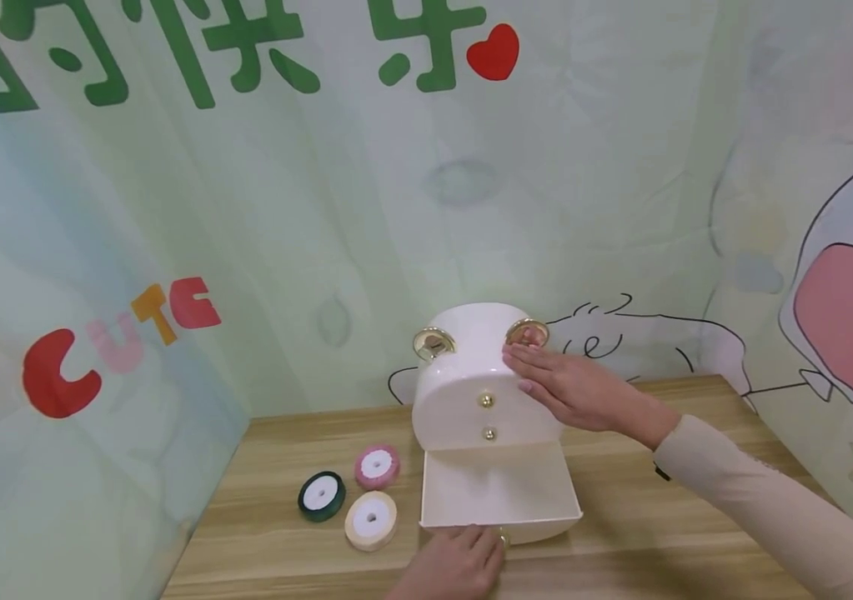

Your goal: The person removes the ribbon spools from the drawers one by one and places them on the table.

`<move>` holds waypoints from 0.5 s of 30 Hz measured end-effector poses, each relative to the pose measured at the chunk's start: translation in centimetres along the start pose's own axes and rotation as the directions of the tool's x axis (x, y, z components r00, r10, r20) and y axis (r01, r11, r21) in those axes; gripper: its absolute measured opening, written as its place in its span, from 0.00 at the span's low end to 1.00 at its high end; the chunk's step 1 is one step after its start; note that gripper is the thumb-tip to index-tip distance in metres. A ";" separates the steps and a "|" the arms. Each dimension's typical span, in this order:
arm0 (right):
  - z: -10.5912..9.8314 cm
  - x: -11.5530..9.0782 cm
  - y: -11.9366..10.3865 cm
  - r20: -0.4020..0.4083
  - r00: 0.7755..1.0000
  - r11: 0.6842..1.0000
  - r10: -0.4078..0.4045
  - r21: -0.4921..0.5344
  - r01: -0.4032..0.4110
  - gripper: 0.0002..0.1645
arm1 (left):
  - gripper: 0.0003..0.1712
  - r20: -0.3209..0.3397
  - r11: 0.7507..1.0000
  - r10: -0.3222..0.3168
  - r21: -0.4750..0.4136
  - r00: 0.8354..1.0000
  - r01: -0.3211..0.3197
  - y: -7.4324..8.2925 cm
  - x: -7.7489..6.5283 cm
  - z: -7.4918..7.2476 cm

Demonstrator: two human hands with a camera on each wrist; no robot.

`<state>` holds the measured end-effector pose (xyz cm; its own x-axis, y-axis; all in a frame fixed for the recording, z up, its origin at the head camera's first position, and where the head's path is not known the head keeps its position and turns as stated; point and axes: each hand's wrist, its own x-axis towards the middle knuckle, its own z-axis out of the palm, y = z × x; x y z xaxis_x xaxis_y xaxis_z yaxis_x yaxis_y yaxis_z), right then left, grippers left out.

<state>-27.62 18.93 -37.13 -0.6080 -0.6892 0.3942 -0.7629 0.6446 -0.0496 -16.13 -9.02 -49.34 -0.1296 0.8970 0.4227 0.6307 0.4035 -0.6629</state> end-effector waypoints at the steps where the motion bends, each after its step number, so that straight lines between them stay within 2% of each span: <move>1: 0.0 0.0 0.0 -0.001 1.000 1.000 -0.002 -0.003 0.002 0.30 | 0.21 -0.002 1.000 0.012 0.010 1.000 -0.012 0.0 0.2 -0.2; 4: 0.0 0.1 -0.1 -0.008 1.000 1.000 -0.010 -0.003 0.010 0.30 | 0.32 -0.025 0.999 0.043 0.026 0.999 -0.042 0.0 0.7 -0.4; 10: 0.1 0.0 0.0 -0.014 1.000 1.000 -0.019 -0.004 0.019 0.30 | 0.34 -0.062 0.999 0.040 0.011 0.997 -0.040 0.5 1.2 0.3; 15: 0.2 0.1 0.1 -0.023 0.999 0.999 -0.030 -0.013 0.029 0.31 | 0.33 -0.031 0.999 0.038 -0.001 0.999 -0.038 1.0 1.3 1.4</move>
<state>-27.80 18.85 -37.29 -0.5799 -0.7003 0.4163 -0.7776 0.6283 -0.0262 -16.74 -7.25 -50.30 -0.0823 0.9056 0.4162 0.6355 0.3693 -0.6780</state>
